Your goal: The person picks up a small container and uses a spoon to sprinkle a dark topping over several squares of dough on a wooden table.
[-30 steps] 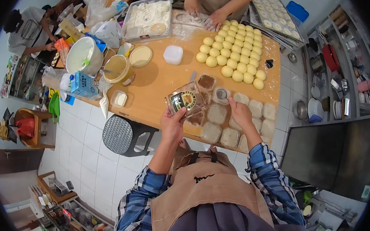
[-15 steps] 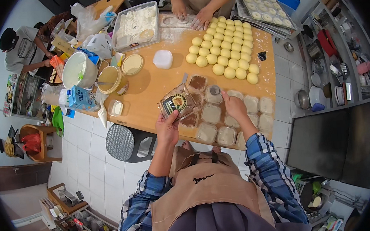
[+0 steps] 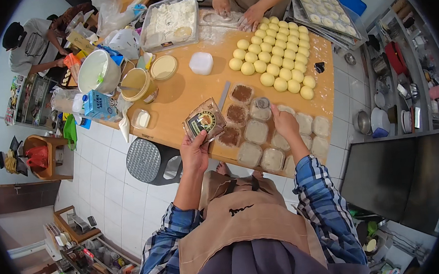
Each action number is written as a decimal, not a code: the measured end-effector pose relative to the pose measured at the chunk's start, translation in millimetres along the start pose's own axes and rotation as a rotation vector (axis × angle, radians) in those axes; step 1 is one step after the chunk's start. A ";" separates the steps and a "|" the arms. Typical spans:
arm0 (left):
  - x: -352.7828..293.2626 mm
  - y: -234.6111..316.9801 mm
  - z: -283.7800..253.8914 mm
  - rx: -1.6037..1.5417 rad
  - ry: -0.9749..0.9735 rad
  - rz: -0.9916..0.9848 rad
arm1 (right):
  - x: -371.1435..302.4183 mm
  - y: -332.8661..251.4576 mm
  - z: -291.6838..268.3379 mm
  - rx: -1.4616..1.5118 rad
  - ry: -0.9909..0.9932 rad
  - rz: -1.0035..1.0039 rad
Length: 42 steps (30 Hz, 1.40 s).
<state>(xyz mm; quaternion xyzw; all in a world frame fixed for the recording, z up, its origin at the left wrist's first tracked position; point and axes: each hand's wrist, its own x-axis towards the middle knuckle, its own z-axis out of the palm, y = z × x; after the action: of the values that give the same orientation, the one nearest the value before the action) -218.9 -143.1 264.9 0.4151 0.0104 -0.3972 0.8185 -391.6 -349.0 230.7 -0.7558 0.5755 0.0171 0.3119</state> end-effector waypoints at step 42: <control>-7.0 10.0 -13.8 -0.034 0.011 0.039 | -17.2 -6.6 13.0 -0.108 -0.033 -0.019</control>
<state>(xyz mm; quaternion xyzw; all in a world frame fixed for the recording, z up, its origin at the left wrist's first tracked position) -212.8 -125.7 265.0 0.4032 0.0134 -0.3785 0.8330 -387.3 -326.8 229.8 -0.7767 0.5612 0.0575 0.2802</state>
